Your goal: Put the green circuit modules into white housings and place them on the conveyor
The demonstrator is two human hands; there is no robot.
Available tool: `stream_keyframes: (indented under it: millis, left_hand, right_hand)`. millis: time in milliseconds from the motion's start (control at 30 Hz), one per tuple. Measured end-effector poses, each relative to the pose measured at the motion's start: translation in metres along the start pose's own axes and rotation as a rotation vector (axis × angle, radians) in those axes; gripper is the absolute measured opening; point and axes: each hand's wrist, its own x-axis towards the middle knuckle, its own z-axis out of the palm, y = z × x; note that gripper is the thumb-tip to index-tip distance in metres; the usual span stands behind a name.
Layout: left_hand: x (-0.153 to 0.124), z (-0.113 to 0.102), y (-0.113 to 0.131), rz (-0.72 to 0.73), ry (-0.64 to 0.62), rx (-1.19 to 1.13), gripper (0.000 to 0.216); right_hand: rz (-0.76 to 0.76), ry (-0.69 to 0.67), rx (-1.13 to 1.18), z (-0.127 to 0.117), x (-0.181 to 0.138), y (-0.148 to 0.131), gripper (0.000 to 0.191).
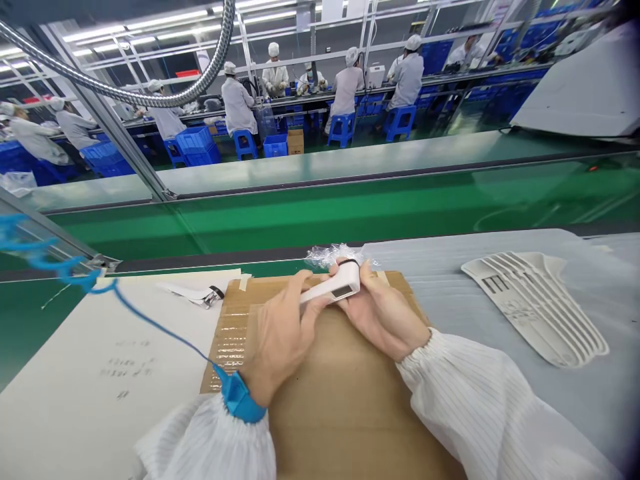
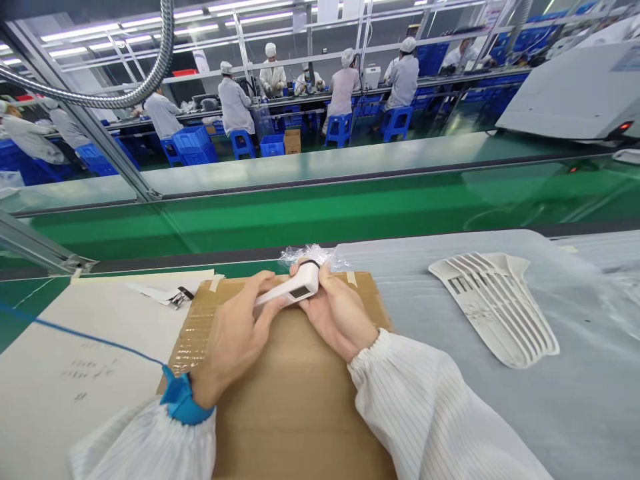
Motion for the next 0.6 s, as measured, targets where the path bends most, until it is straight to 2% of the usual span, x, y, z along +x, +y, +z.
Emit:
stream_keyframes:
  millis: [67, 133, 200, 233, 300, 400, 467, 533, 600]
  left_hand:
    - [0.003, -0.002, -0.002, -0.233, -0.089, -0.222, 0.044]
    - [0.006, -0.004, -0.002, -0.395, -0.202, -0.478, 0.050]
    - [0.008, -0.009, -0.002, -0.415, -0.283, -0.690, 0.045]
    - [0.010, -0.013, -0.002, -0.396, -0.285, -0.763, 0.042]
    - [0.019, -0.025, -0.006, -0.380, -0.178, -0.809, 0.044]
    - [0.050, -0.051, -0.021, -0.425, 0.080, -0.510, 0.037]
    - [0.083, -0.073, -0.034, -0.466, 0.137, -0.226, 0.029]
    - [0.118, -0.093, -0.049, -0.496, 0.175, -0.111, 0.021]
    - [0.148, -0.110, -0.063, -0.495, 0.196, -0.015, 0.025]
  right_hand:
    - [0.009, 0.007, -0.027, -0.001, 0.001, -0.001, 0.027]
    - [0.021, -0.028, -0.084, -0.002, 0.001, 0.001, 0.032]
    - [0.007, -0.046, -0.137, -0.003, 0.001, 0.003, 0.034]
    - [0.004, -0.031, -0.156, -0.004, 0.001, 0.003, 0.035]
    - [0.023, 0.041, -0.190, -0.005, 0.001, 0.004, 0.036]
    - [0.076, 0.152, -0.247, -0.009, 0.002, 0.005, 0.042]
    - [0.086, 0.159, -0.279, -0.013, 0.003, 0.006, 0.047]
    - [0.087, 0.151, -0.296, -0.017, 0.005, 0.008, 0.049]
    - [0.093, 0.150, -0.303, -0.021, 0.007, 0.009, 0.051]
